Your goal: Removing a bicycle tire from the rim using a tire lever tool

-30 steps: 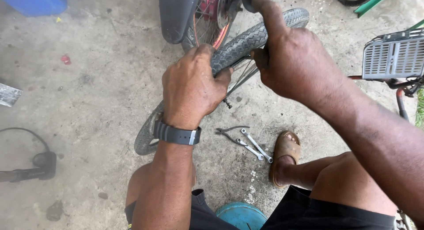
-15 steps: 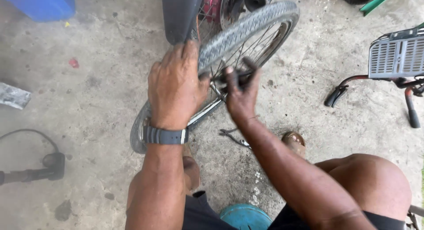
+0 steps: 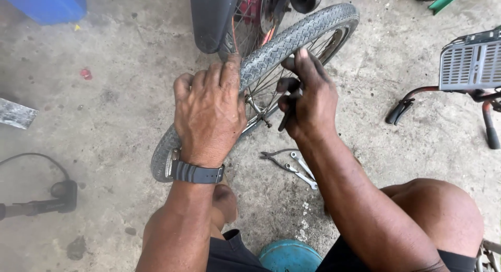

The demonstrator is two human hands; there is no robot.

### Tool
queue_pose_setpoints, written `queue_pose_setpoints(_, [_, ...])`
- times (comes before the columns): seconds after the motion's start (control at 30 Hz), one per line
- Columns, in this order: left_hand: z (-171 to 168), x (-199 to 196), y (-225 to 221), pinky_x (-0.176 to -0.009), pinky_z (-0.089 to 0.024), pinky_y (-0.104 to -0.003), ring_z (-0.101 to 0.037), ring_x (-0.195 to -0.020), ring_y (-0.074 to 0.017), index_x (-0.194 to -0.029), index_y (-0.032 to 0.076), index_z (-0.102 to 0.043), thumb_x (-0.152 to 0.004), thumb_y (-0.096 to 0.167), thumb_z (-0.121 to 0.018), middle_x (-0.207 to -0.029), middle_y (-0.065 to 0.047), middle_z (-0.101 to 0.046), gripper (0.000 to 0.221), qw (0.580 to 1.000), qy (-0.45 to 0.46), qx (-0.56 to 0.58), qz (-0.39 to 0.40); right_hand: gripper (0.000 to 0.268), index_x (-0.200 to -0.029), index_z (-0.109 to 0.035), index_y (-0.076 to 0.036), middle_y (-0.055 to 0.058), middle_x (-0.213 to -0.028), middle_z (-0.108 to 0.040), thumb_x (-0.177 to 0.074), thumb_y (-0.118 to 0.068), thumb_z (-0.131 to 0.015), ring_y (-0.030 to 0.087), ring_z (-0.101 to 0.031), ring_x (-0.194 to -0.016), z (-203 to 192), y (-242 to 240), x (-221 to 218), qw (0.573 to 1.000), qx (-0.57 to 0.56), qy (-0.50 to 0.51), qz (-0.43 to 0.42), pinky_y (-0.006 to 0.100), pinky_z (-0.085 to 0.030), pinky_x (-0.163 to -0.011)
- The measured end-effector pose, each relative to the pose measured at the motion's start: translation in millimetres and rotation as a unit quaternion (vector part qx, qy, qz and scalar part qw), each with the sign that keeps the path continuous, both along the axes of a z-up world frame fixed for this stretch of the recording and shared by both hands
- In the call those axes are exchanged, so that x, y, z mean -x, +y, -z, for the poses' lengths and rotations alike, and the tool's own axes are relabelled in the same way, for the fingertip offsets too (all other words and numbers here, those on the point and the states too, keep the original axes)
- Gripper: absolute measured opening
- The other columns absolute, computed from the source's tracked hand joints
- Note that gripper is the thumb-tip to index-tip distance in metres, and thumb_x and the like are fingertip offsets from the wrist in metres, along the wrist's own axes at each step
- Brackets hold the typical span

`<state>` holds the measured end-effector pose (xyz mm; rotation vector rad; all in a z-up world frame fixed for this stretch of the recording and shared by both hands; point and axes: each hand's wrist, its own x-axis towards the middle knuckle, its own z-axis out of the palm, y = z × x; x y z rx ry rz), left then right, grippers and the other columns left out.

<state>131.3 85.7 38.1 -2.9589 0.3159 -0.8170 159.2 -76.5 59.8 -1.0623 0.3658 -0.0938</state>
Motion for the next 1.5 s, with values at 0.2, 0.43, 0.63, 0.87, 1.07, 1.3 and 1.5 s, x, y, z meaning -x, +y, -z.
queue_pose_setpoints(0.2, [1,5,-9,-0.086,-0.046,-0.042,-0.068,-0.093,-0.0231,-0.143,0.013,-0.055,-0.089,0.02,-0.073,-0.115,-0.004,-0.07,0.058,0.999,-0.048,0.01,0.008,0.016,-0.092,-0.071,-0.003,0.005,-0.078,-0.066,-0.084,-0.013,-0.08,0.009,-0.053,-0.05,-44,7,1,0.991,-0.037,0.122,0.041,0.023,-0.03,-0.033])
queue_pose_setpoints(0.43, [3,8,-5,-0.078,-0.054,-0.037,-0.068,-0.092,-0.0214,-0.143,0.009,-0.052,-0.087,0.033,-0.083,-0.117,-0.007,-0.07,0.069,1.0,-0.009,0.015,0.012,0.017,-0.091,-0.064,-0.018,-0.005,-0.064,-0.043,-0.085,-0.025,-0.077,0.008,-0.039,-0.047,-10,-5,-24,0.985,-0.089,0.122,-0.084,0.022,-0.021,-0.035])
queue_pose_setpoints(0.63, [-38,29,53,-0.081,-0.061,-0.037,-0.067,-0.102,-0.0257,-0.16,0.016,-0.036,-0.079,0.055,-0.081,-0.145,-0.012,-0.055,0.1,0.897,0.328,0.296,0.017,0.025,-0.077,-0.058,-0.017,-0.004,-0.06,-0.052,-0.079,-0.025,-0.082,0.008,-0.045,-0.044,-5,-9,-40,0.992,-0.074,0.095,-0.03,0.024,-0.026,-0.034])
queue_pose_setpoints(0.87, [67,22,24,-0.065,-0.061,-0.033,-0.068,-0.081,-0.0212,-0.133,0.008,-0.048,-0.086,0.015,-0.093,-0.105,-0.013,-0.07,0.066,0.981,-0.037,0.189,-0.019,0.017,-0.077,-0.064,-0.017,-0.006,-0.052,-0.052,-0.084,-0.023,-0.079,0.006,-0.043,-0.039,-13,-40,-61,0.991,-0.042,0.124,0.01,0.022,-0.029,-0.034])
queue_pose_setpoints(1.07, [70,-9,38,-0.084,-0.06,-0.044,-0.068,-0.095,-0.0289,-0.139,0.012,-0.05,-0.079,0.016,-0.094,-0.114,-0.013,-0.067,0.074,0.986,-0.107,0.125,-0.011,0.02,-0.079,-0.061,-0.014,-0.004,-0.055,-0.052,-0.088,-0.019,-0.078,0.008,-0.046,-0.039,-15,-45,-51,0.986,-0.081,0.133,0.057,0.021,-0.034,-0.032])
queue_pose_setpoints(1.3, [23,-11,39,-0.063,-0.059,-0.04,-0.068,-0.083,-0.0242,-0.13,0.011,-0.058,-0.081,0.015,-0.082,-0.113,-0.008,-0.073,0.054,0.962,0.113,0.247,0.038,0.037,-0.078,-0.057,-0.018,0.001,-0.071,-0.07,-0.077,-0.048,-0.078,0.01,-0.048,-0.041,-2,-64,-50,0.993,-0.006,0.114,-0.018,0.023,-0.028,-0.035])
queue_pose_setpoints(1.5, [30,-22,58,-0.061,-0.058,-0.032,-0.065,-0.071,-0.0159,-0.126,0.008,-0.067,-0.084,0.015,-0.088,-0.115,-0.012,-0.072,0.048,0.959,0.078,0.269,0.03,0.019,-0.098,-0.06,-0.015,0.0,-0.083,-0.067,-0.107,-0.031,-0.06,0.008,-0.05,-0.052,23,-119,-38,0.961,0.188,0.127,-0.159,0.021,-0.037,-0.04])
